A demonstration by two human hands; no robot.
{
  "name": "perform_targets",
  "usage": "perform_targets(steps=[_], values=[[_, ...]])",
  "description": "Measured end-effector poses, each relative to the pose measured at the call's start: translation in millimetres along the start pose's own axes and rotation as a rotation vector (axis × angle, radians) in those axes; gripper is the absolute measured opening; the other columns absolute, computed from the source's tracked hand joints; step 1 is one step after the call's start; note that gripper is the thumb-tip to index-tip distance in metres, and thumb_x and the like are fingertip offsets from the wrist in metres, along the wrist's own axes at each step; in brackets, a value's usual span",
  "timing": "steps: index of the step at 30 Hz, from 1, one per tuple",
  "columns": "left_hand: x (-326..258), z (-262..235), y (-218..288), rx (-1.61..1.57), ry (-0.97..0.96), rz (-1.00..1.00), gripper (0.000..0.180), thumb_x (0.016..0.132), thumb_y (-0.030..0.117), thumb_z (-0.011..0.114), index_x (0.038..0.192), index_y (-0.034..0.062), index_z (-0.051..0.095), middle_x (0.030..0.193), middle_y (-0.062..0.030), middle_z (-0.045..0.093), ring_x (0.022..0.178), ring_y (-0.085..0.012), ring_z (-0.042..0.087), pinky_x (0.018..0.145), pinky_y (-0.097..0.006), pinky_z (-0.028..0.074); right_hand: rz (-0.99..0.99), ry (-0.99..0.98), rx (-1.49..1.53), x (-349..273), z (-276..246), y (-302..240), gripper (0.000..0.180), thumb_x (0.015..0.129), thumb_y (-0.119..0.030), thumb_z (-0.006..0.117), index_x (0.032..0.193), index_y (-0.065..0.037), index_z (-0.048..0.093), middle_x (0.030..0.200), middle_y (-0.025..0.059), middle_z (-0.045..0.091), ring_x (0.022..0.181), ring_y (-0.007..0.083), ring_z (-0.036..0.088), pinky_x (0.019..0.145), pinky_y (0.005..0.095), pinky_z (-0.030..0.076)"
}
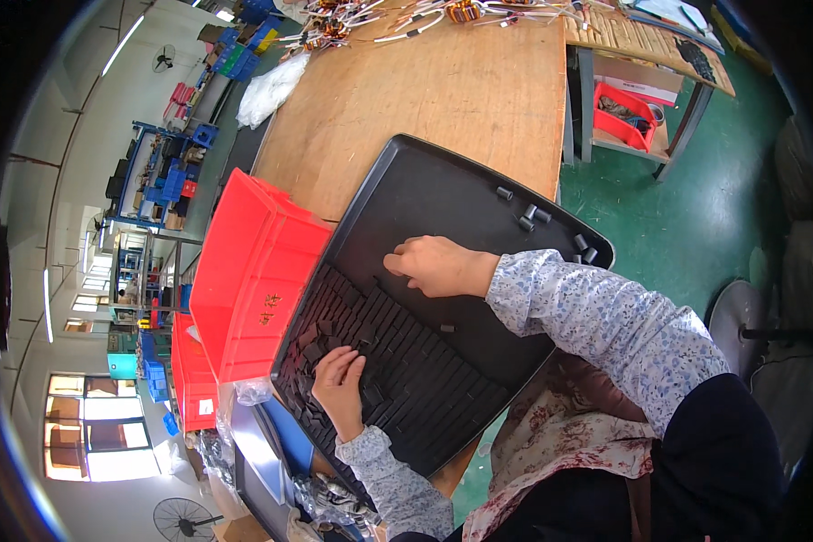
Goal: The person sits at a workbench in a factory and assembles small black plastic components. They pick up a flat rectangular piece and a cylindrical piece from a black tray, fit them together, and place the assembled unit back on the tray. The process is repeated continuously throughout the clip.
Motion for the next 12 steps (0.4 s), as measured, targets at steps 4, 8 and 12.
perform_targets(steps=[4,8,12], values=[[-1,-1,9,0.149,-0.016,0.102,0.015,0.073,0.002,0.081,0.085,0.0009,0.071,0.091,-0.0075,0.068,0.073,-0.0136,0.059,0.06,-0.023,0.049,-0.008,0.009,0.012,0,1,0,0.028,0.075,-0.004,0.073,0.096,-0.001,0.056,0.092,0.016,0.063,0.097,0.0362,0.062,0.078,0.0453,0.053],[-4,4,-2,-0.237,-0.026,-0.17,0.014,0.082,0.003,0.076,0.09,0.0013,0.065,0.091,-0.008,0.067,0.064,-0.0116,0.058,0.057,-0.022,0.048,0.025,-0.009,0.078,2,-4,-4,0.027,0.075,-0.004,0.073,0.094,-0.002,0.055,0.093,0.0164,0.064,0.096,0.0367,0.063,0.078,0.0444,0.053],[-8,27,21,-0.671,-0.07,-0.318,0.019,0.093,0.002,0.061,0.111,0.0018,0.055,0.093,-0.0096,0.068,0.065,-0.0125,0.062,0.061,-0.021,0.05,0.054,-0.071,0.403,3,-10,-16,0.03,0.075,-0.008,0.076,0.096,-0.006,0.055,0.093,0.0161,0.065,0.095,0.0372,0.063,0.079,0.0428,0.053]])
Point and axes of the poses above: each hand's wrist, its own x-axis towards the middle knuckle, its own z-axis out of the palm, y = z × x, the point moved 4 cm from there along x, towards the middle knuckle
